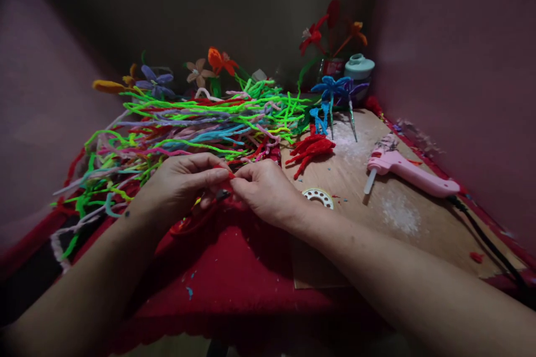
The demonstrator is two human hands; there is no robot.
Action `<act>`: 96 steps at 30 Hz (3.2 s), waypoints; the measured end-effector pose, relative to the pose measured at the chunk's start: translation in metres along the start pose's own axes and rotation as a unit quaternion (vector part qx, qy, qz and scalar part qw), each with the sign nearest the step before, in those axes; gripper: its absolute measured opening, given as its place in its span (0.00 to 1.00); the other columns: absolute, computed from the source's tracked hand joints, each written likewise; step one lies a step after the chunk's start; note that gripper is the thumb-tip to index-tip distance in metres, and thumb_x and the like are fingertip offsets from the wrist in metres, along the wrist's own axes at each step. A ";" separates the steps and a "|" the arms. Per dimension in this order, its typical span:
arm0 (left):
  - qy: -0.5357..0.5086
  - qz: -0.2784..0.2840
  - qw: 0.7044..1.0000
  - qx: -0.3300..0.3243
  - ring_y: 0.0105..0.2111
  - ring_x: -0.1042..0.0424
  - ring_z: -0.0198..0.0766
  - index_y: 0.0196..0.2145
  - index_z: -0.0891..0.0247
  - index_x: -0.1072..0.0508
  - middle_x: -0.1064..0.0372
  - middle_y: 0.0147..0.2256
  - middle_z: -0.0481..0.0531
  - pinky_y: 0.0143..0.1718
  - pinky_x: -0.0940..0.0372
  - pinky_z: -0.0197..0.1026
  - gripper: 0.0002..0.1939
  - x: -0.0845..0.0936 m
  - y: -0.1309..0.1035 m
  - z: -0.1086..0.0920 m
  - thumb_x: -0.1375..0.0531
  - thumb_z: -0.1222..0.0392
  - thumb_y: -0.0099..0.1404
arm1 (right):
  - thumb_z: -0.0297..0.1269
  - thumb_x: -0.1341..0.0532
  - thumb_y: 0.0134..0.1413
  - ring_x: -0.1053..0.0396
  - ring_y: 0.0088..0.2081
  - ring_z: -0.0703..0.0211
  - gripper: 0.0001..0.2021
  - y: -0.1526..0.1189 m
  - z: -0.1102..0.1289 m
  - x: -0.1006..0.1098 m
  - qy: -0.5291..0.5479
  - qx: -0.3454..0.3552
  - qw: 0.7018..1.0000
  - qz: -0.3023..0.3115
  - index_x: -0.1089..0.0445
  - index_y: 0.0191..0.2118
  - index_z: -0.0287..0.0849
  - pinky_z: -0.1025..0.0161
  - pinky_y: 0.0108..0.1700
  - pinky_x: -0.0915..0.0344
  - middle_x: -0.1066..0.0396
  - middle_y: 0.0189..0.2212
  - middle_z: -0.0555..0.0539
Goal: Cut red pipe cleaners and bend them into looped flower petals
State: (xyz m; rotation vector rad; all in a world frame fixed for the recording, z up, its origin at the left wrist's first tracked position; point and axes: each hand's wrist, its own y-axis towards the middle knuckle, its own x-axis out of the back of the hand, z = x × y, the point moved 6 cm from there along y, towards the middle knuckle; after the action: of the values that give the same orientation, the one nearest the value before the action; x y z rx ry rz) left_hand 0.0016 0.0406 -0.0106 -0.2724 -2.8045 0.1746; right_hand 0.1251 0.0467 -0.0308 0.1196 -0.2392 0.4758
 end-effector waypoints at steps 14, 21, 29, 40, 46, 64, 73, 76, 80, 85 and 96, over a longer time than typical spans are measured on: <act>-0.171 -0.002 0.983 0.071 0.10 0.43 0.25 0.22 0.65 0.35 0.37 0.15 0.43 0.07 0.51 0.26 0.10 -0.007 -0.001 0.007 0.37 0.60 0.53 | 0.35 0.42 0.48 0.47 0.20 0.70 0.09 -0.003 0.004 0.002 0.000 0.034 0.999 -0.026 0.29 0.25 0.35 0.69 0.23 0.51 0.40 0.17 0.53; -0.165 0.020 0.986 0.005 0.12 0.43 0.26 0.33 0.62 0.32 0.36 0.19 0.42 0.10 0.48 0.28 0.08 -0.009 0.001 0.002 0.39 0.58 0.56 | 0.36 0.39 0.44 0.44 0.19 0.69 0.08 0.002 -0.009 0.001 0.096 -0.024 0.995 -0.020 0.32 0.22 0.36 0.68 0.21 0.49 0.38 0.16 0.52; 0.212 0.005 0.970 -0.119 0.19 0.43 0.27 0.22 0.66 0.31 0.39 0.17 0.44 0.19 0.48 0.29 0.08 -0.003 0.001 -0.040 0.41 0.61 0.55 | 0.35 0.38 0.41 0.43 0.17 0.69 0.08 0.002 -0.012 -0.003 0.178 -0.064 0.982 0.005 0.33 0.20 0.37 0.68 0.21 0.48 0.37 0.14 0.52; -0.002 0.112 0.993 -0.025 0.13 0.43 0.27 0.24 0.67 0.32 0.38 0.15 0.45 0.15 0.49 0.31 0.11 0.006 0.031 -0.034 0.38 0.56 0.54 | 0.35 0.35 0.40 0.43 0.15 0.70 0.10 0.001 0.014 0.011 0.225 -0.088 0.968 -0.071 0.35 0.20 0.37 0.69 0.20 0.47 0.36 0.14 0.53; -0.001 0.036 0.994 -0.102 0.12 0.47 0.25 0.22 0.65 0.35 0.44 0.12 0.41 0.13 0.52 0.31 0.09 0.007 0.042 -0.053 0.41 0.59 0.55 | 0.36 0.34 0.37 0.40 0.17 0.68 0.11 0.021 0.021 0.023 0.230 -0.035 0.966 -0.114 0.36 0.18 0.38 0.67 0.22 0.44 0.34 0.15 0.51; 0.072 0.142 0.978 -0.137 0.16 0.41 0.28 0.32 0.66 0.27 0.37 0.17 0.44 0.16 0.47 0.30 0.10 0.003 0.049 -0.042 0.42 0.56 0.57 | 0.39 0.34 0.38 0.41 0.16 0.69 0.12 0.014 -0.006 0.014 0.250 -0.090 0.962 -0.063 0.34 0.21 0.36 0.68 0.20 0.47 0.34 0.15 0.52; 0.171 0.011 0.961 -0.218 0.24 0.38 0.31 0.23 0.65 0.28 0.32 0.22 0.48 0.27 0.43 0.33 0.05 0.004 0.042 -0.050 0.42 0.65 0.53 | 0.38 0.33 0.37 0.42 0.15 0.69 0.12 0.012 -0.001 0.014 0.220 -0.091 0.969 -0.069 0.34 0.18 0.37 0.68 0.19 0.47 0.36 0.13 0.52; 0.125 0.011 0.972 -0.199 0.22 0.38 0.30 0.26 0.64 0.29 0.33 0.22 0.47 0.24 0.44 0.33 0.05 0.002 0.039 -0.048 0.44 0.62 0.56 | 0.37 0.33 0.38 0.42 0.15 0.69 0.11 0.012 -0.001 0.016 0.220 -0.087 0.969 -0.075 0.34 0.18 0.37 0.68 0.20 0.46 0.35 0.14 0.52; -0.006 0.070 0.992 -0.108 0.17 0.44 0.26 0.29 0.65 0.31 0.36 0.20 0.44 0.17 0.50 0.30 0.06 -0.004 0.034 -0.036 0.41 0.59 0.55 | 0.37 0.34 0.39 0.40 0.17 0.68 0.10 0.011 -0.001 0.016 0.233 -0.077 0.967 -0.067 0.33 0.20 0.36 0.68 0.21 0.44 0.34 0.16 0.51; -0.062 0.041 0.996 -0.044 0.14 0.48 0.24 0.25 0.66 0.32 0.42 0.15 0.42 0.14 0.54 0.29 0.08 -0.004 0.031 -0.023 0.40 0.58 0.55 | 0.37 0.37 0.42 0.36 0.19 0.66 0.08 0.011 -0.002 0.011 0.243 -0.081 0.966 -0.042 0.32 0.26 0.37 0.67 0.23 0.41 0.32 0.19 0.50; -0.085 0.057 0.993 -0.055 0.14 0.44 0.25 0.26 0.67 0.31 0.36 0.16 0.43 0.15 0.53 0.29 0.09 -0.009 0.027 -0.024 0.39 0.57 0.55 | 0.33 0.40 0.42 0.37 0.21 0.66 0.04 0.013 0.003 0.014 0.199 -0.021 0.976 -0.087 0.38 0.24 0.40 0.67 0.27 0.40 0.35 0.17 0.54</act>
State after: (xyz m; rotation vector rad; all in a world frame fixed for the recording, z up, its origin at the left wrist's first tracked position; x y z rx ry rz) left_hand 0.0219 0.0672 0.0050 -0.4657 -2.9730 0.0727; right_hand 0.1306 0.0640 -0.0236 0.0011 0.1541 0.3106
